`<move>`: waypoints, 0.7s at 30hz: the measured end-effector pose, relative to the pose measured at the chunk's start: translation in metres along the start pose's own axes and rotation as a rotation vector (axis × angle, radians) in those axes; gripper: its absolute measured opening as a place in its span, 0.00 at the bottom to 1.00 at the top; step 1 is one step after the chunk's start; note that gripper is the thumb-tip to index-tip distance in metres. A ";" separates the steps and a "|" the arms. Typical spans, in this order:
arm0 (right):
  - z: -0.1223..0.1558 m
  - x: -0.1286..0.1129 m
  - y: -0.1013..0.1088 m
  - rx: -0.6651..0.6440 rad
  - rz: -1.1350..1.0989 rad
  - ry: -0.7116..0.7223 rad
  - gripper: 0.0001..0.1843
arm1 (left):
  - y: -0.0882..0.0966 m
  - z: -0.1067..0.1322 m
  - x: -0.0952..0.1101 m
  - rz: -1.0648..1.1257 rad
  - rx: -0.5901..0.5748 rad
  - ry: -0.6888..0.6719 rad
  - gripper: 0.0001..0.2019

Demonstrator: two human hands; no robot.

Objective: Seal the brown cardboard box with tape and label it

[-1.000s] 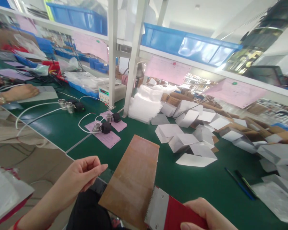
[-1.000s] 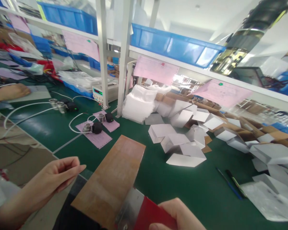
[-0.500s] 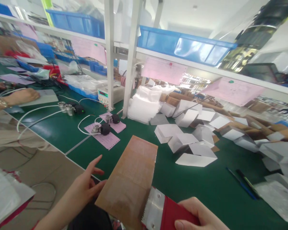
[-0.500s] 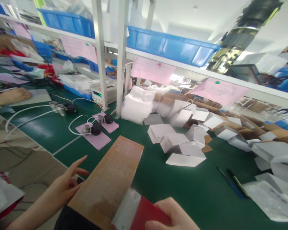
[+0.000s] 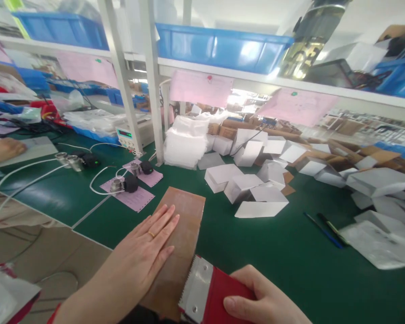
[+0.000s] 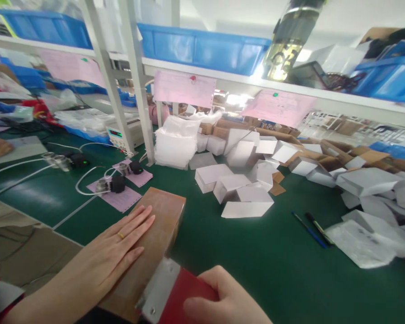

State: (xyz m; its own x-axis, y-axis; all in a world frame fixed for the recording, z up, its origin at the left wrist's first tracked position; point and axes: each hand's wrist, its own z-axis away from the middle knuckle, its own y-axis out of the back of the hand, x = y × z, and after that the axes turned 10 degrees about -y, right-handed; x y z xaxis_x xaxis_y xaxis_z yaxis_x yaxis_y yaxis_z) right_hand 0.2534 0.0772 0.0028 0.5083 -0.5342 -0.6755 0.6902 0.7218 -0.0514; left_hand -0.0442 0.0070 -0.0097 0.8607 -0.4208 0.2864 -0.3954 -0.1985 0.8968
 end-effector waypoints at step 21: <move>-0.037 -0.018 0.004 -0.105 0.310 -0.015 0.14 | 0.005 0.019 -0.039 0.038 -0.001 -0.042 0.27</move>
State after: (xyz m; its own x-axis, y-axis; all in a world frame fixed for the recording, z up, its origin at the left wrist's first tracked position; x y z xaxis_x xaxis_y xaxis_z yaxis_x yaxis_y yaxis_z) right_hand 0.2283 0.1060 -0.0120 0.6939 -0.2876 -0.6601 0.4451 0.8920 0.0793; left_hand -0.0854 0.0057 -0.0229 0.8310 -0.4650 0.3054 -0.4269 -0.1809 0.8860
